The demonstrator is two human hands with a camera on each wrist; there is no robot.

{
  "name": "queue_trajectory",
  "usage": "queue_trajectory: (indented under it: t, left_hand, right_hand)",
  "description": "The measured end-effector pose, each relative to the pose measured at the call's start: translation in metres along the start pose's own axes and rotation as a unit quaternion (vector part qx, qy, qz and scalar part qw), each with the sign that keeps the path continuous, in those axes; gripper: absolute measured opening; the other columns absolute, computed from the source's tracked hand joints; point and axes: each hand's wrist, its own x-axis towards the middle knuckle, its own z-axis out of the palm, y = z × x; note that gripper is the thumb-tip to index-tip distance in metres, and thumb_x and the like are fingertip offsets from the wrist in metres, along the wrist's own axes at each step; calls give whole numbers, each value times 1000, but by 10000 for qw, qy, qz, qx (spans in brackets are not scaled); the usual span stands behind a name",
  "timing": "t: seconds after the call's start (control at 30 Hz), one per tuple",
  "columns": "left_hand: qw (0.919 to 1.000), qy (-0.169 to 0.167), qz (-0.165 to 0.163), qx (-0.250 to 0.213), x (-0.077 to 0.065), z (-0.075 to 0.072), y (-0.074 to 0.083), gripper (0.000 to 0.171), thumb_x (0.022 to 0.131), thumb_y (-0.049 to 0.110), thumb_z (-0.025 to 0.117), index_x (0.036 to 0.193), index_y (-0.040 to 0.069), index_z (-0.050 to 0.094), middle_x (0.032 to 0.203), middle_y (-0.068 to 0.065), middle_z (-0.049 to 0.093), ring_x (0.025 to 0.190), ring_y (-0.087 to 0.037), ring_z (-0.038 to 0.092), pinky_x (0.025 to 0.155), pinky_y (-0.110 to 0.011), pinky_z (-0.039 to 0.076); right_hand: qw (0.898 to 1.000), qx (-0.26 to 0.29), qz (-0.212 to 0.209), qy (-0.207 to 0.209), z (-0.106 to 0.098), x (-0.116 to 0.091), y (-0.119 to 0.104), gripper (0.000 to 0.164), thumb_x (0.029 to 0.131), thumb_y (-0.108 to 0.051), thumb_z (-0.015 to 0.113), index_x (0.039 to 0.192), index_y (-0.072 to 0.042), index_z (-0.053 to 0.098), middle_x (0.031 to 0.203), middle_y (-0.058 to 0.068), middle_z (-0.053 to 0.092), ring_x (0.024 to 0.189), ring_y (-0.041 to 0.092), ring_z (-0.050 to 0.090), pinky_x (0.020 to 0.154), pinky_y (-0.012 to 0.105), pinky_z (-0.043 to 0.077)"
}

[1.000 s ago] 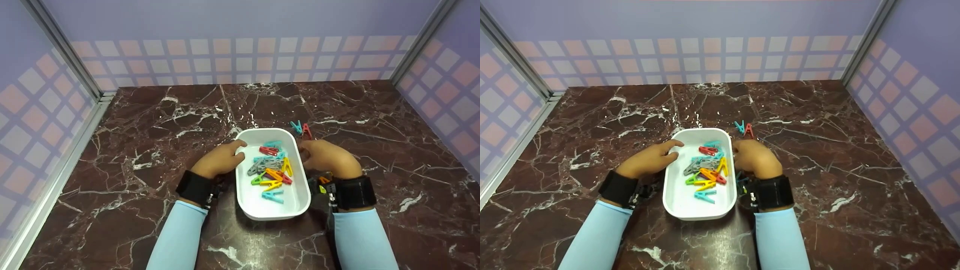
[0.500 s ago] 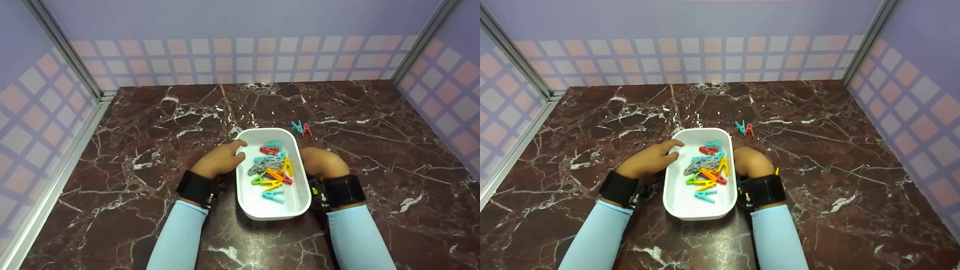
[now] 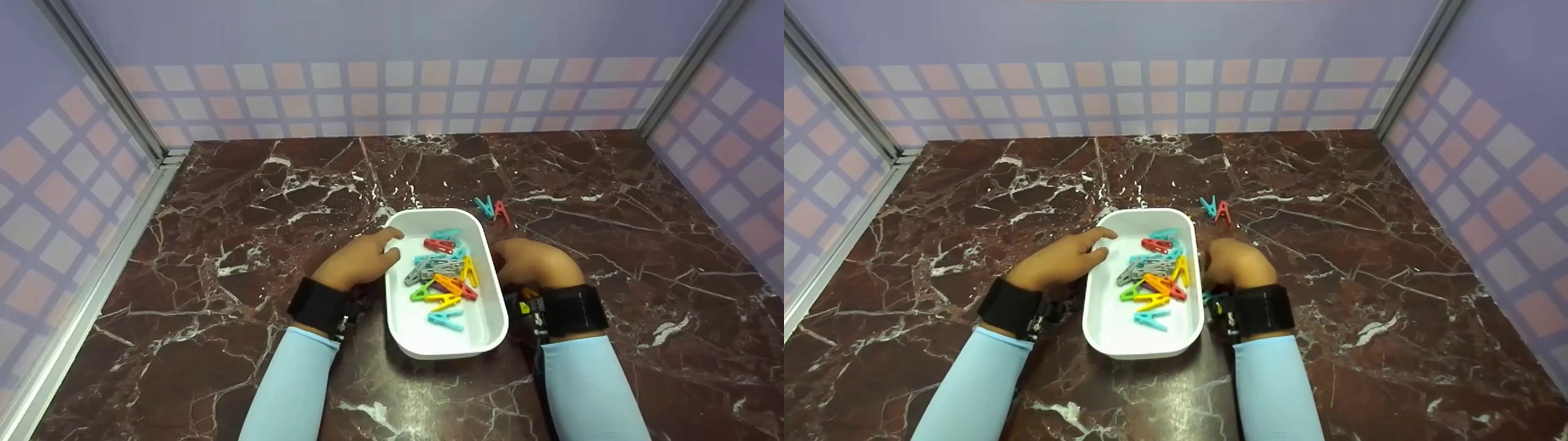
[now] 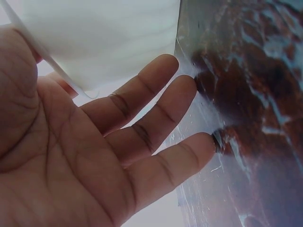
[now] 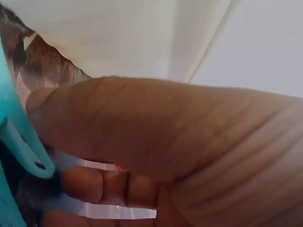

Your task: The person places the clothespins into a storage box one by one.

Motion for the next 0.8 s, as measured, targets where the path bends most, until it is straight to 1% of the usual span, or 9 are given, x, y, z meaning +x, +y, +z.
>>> queue_trajectory:
  t: [0.13, 0.2, 0.27, 0.47, 0.53, 0.6, 0.63, 0.73, 0.8]
  left_hand:
    - [10000, 12, 22, -10, 0, 0, 0, 46, 100, 26, 47, 143, 12, 49, 128, -14, 62, 104, -27, 59, 96, -43, 45]
    - [10000, 20, 32, 12, 0, 0, 0, 46, 100, 26, 47, 143, 12, 49, 126, -14, 63, 103, -27, 59, 95, -43, 46]
    - [10000, 37, 34, 61, 0, 0, 0, 46, 100, 26, 47, 143, 12, 49, 127, -14, 63, 103, -27, 59, 96, -43, 46]
    - [9999, 70, 25, 132, 1, 0, 0, 46, 100, 26, 47, 143, 12, 49, 126, -14, 63, 104, -27, 60, 96, -43, 46]
    - [9999, 66, 16, 123, 1, 0, 0, 46, 100, 27, 47, 143, 12, 49, 125, -14, 64, 102, -27, 60, 95, -43, 46]
    - [9999, 58, 5, 92, 1, 0, -1, 45, 100, 27, 47, 143, 13, 50, 124, -14, 64, 101, -27, 60, 95, -43, 46]
    - [10000, 53, 3, 77, 1, 1, -1, 45, 100, 26, 47, 143, 13, 50, 124, -14, 64, 101, -27, 60, 95, -43, 46]
    - [10000, 39, -15, 46, 1, 0, -1, 45, 100, 27, 47, 143, 13, 49, 123, -14, 64, 101, -27, 60, 95, -43, 46]
    - [10000, 37, -14, 33, 1, 0, -1, 45, 100, 26, 47, 143, 13, 49, 124, -14, 64, 102, -27, 60, 95, -43, 46]
  right_hand:
    - [9997, -176, -169, 50, 3, 3, -1, 31, 81, -16, 74, 111, -12, 69, 98, 5, 66, 82, 24, 59, 74, 38, 49]
    - [9993, -269, -263, 78, 4, 5, -2, 26, 83, -14, 72, 108, -11, 70, 97, 6, 66, 81, 24, 59, 73, 39, 49]
    - [9985, -386, -366, 143, 5, 6, -2, 22, 84, -14, 70, 106, -11, 70, 97, 6, 66, 82, 24, 58, 76, 40, 48]
    - [9974, -355, -457, 430, 6, 9, 1, 28, 85, -7, 68, 113, -10, 71, 106, 8, 67, 92, 26, 57, 89, 48, 47]
    - [9968, -339, -462, 558, 6, 10, 3, 30, 86, -5, 67, 115, -9, 70, 106, 8, 67, 92, 27, 58, 89, 49, 47]
    - [9963, -231, -456, 688, 6, 11, 5, 30, 87, -3, 65, 116, -8, 69, 104, 8, 67, 91, 27, 58, 87, 47, 47]
    - [9960, -178, -432, 757, 6, 12, 7, 27, 87, -3, 63, 114, -8, 69, 102, 8, 67, 89, 27, 58, 84, 45, 47]
    - [9944, -98, -347, 990, 4, 13, 11, 17, 88, 1, 58, 102, -5, 67, 92, 9, 64, 83, 27, 56, 75, 41, 46]
    - [9930, -189, -291, 1131, 3, 14, 13, 11, 89, 1, 56, 93, -5, 63, 86, 10, 60, 79, 28, 55, 70, 40, 44]
